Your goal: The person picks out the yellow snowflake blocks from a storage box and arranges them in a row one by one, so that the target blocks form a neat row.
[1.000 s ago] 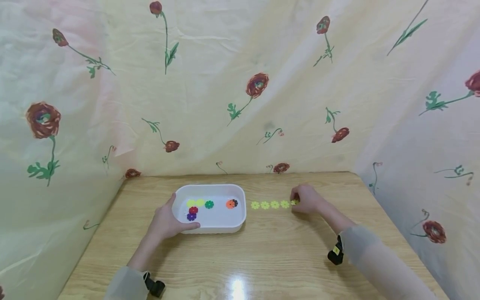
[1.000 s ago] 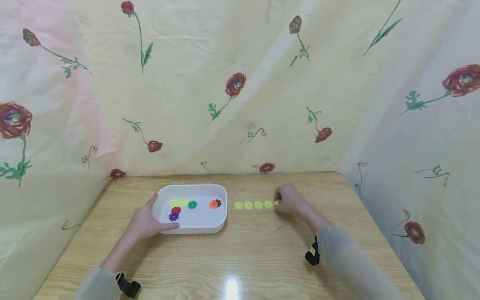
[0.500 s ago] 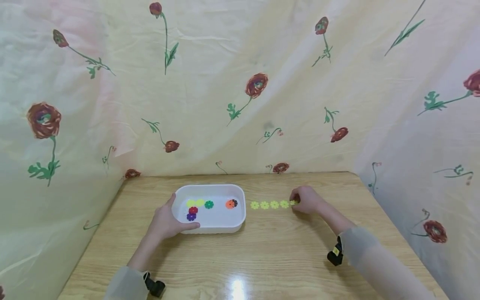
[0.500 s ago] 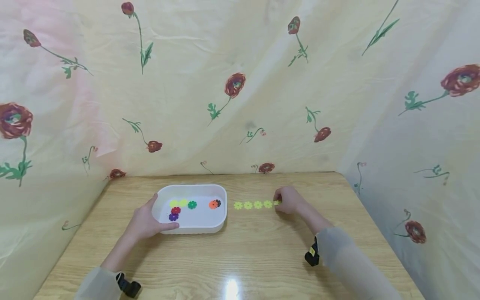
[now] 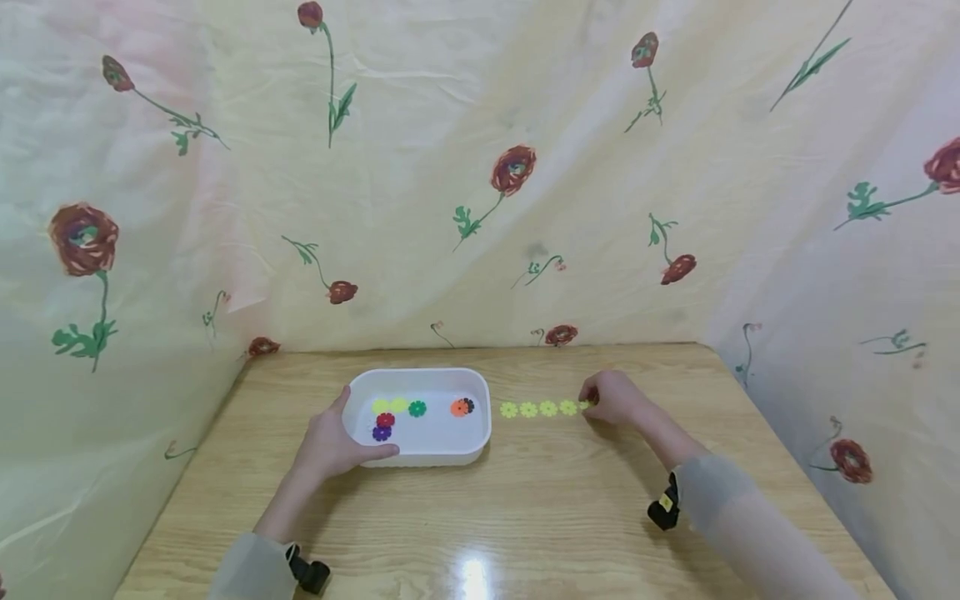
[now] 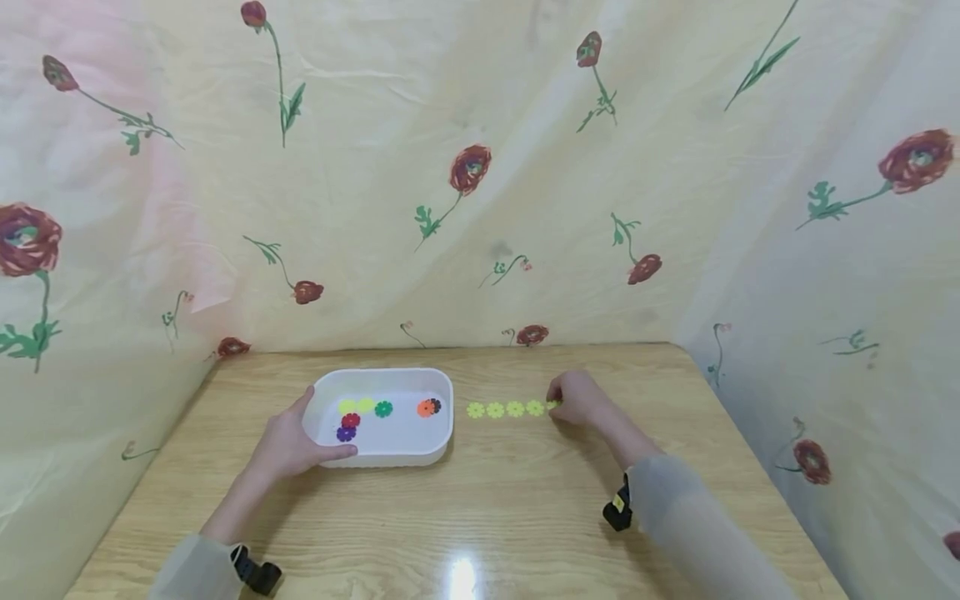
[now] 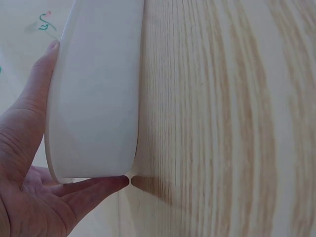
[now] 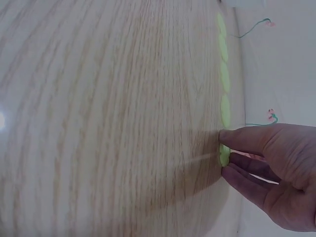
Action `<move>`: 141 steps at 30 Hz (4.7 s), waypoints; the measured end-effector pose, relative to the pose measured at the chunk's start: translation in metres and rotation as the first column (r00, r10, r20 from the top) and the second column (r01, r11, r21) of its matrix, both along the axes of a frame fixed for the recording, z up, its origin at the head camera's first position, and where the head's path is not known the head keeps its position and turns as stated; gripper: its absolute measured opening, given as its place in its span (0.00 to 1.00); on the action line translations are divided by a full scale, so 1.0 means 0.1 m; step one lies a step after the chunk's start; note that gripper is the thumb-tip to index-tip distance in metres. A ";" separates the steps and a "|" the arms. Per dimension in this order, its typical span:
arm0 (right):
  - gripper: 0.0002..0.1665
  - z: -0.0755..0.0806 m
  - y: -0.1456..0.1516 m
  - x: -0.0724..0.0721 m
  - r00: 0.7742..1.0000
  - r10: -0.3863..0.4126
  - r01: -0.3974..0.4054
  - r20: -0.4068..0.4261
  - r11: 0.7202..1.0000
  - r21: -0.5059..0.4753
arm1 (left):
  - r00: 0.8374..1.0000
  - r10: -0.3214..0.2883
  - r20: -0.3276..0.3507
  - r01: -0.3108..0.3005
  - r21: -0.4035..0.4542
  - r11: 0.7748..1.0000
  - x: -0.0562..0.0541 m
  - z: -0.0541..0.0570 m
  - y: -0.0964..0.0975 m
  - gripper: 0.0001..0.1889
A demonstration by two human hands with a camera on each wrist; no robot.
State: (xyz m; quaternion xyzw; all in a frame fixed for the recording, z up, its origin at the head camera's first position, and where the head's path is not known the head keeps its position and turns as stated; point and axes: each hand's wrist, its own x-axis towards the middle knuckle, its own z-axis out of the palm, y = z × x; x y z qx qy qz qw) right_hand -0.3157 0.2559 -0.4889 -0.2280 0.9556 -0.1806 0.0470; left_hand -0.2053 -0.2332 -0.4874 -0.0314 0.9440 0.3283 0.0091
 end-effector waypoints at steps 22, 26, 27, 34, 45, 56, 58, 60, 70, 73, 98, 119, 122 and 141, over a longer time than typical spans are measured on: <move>0.10 0.36 -0.20 -0.13 0.997 0.037 -0.037 -0.075 0.999 -0.005 | 1.000 0.003 0.027 -0.003 -0.004 1.000 -0.03 0.00 -0.01 0.75; 0.11 0.52 -0.40 -0.21 0.991 0.057 -0.058 -0.124 0.998 -0.006 | 1.000 0.005 0.022 -0.005 0.005 1.000 -0.04 0.00 0.00 0.75; 0.11 0.56 -0.46 -0.22 0.990 0.055 -0.057 -0.127 0.998 -0.013 | 1.000 0.006 0.021 -0.006 0.007 1.000 -0.04 0.00 0.00 0.75; 0.11 0.74 -0.96 -0.24 0.987 0.073 -0.084 -0.141 0.993 -0.078 | 1.000 -0.002 0.013 0.001 0.009 1.000 -0.03 0.00 0.00 0.75; 0.13 0.83 -1.64 -0.24 0.988 0.103 -0.114 -0.116 0.990 -0.087 | 1.000 0.001 0.022 -0.001 0.015 1.000 -0.01 0.00 -0.03 0.73; 0.11 0.77 -2.10 -0.18 0.980 0.173 -0.182 -0.101 0.979 -0.089 | 0.999 0.001 0.033 -0.002 0.031 1.000 0.00 0.02 -0.03 0.74; 0.11 0.76 -2.14 -0.18 0.978 0.186 -0.194 -0.095 0.977 -0.089 | 0.999 -0.001 0.034 0.000 0.036 0.999 0.00 0.02 -0.02 0.73; 0.12 0.75 -2.18 -0.17 0.977 0.196 -0.202 -0.080 0.975 -0.088 | 0.999 -0.004 0.033 0.002 0.039 0.999 0.00 0.02 -0.01 0.73; 0.13 0.62 -2.44 -0.14 0.967 0.253 -0.253 -0.011 0.965 -0.063 | 0.999 -0.005 0.039 0.003 0.031 1.000 -0.01 0.00 -0.04 0.73; 0.13 0.57 -2.51 -0.13 0.964 0.266 -0.264 0.012 0.962 -0.071 | 0.999 -0.015 0.031 0.014 0.033 0.999 -0.02 0.01 -0.02 0.72; 0.22 0.25 -3.10 0.04 0.927 0.331 -0.352 0.173 0.929 0.109 | 1.000 -0.018 0.000 0.018 0.033 0.999 -0.01 0.02 -0.04 0.72; 0.25 0.15 -3.12 0.06 0.937 0.327 -0.346 0.120 0.914 0.213 | 1.000 -0.004 -0.019 0.005 0.022 1.000 -0.02 -0.03 -0.04 0.72; 0.22 0.15 -3.11 0.06 0.936 0.332 -0.350 0.119 0.917 0.191 | 1.000 -0.006 -0.022 0.006 0.023 1.000 -0.02 -0.01 -0.04 0.72; 0.10 0.17 -3.05 0.02 0.926 0.362 -0.376 0.110 0.908 0.184 | 1.000 -0.003 -0.022 0.004 0.027 1.000 -0.01 -0.02 -0.03 0.71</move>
